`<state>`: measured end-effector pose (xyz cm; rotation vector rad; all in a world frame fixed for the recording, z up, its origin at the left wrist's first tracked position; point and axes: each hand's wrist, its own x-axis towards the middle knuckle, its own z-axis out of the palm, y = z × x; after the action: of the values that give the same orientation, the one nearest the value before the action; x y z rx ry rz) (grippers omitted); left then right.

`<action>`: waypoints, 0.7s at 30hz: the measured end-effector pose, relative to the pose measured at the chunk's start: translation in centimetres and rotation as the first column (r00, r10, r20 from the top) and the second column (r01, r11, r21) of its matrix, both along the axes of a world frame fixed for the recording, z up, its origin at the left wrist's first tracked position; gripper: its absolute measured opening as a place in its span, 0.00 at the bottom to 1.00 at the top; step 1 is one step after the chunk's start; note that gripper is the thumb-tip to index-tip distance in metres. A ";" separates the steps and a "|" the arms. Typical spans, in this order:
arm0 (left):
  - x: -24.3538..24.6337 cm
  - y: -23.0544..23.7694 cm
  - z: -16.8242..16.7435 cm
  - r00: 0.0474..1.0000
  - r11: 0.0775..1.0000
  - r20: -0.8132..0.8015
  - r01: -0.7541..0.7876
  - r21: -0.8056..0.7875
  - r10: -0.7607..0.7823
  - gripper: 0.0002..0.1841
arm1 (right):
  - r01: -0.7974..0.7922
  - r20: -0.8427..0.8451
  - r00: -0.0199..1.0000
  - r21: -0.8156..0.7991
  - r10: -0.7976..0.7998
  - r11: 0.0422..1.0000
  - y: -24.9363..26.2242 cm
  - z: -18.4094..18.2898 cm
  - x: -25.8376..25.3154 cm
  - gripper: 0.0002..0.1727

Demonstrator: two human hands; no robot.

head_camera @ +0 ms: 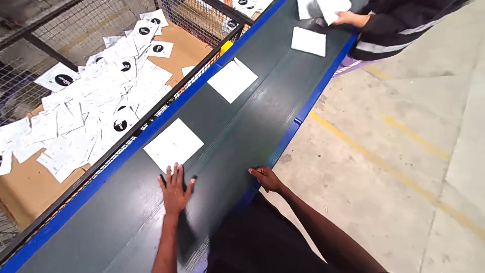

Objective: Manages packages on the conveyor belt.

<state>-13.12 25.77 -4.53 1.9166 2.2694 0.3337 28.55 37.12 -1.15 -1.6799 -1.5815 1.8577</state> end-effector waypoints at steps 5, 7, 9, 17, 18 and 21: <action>-18.5 10.3 3.0 0.969 0.970 -0.071 -0.240 -0.038 0.237 0.48 | -0.012 0.032 0.999 -0.031 0.013 0.999 -0.3 -0.1 -0.5 0.33; -21.1 15.8 7.0 0.946 0.946 0.039 -0.324 0.030 0.323 0.49 | -0.022 0.054 0.998 0.008 0.021 1.000 0.3 0.4 -0.1 0.33; -19.7 19.3 10.0 0.945 0.935 0.106 -0.322 0.151 0.308 0.48 | -0.028 0.054 0.998 0.045 0.025 0.999 0.2 0.5 0.0 0.33; 4.4 16.1 6.2 0.949 0.988 0.293 0.082 0.133 -0.118 0.43 | -0.054 0.043 0.998 0.001 0.054 0.999 0.1 0.1 0.1 0.34; 7.1 14.6 5.2 0.941 0.987 0.307 0.117 0.108 -0.145 0.43 | -0.050 0.043 0.998 -0.008 0.051 0.999 0.1 0.1 0.2 0.34; 12.9 9.5 3.2 0.931 0.973 0.282 0.217 0.079 -0.230 0.43 | -0.044 0.028 0.999 0.015 0.043 0.999 0.0 -0.1 0.4 0.34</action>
<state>-0.24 35.24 -1.30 1.9736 1.8539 0.5975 28.92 37.16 -1.23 -1.6850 -1.6516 1.8455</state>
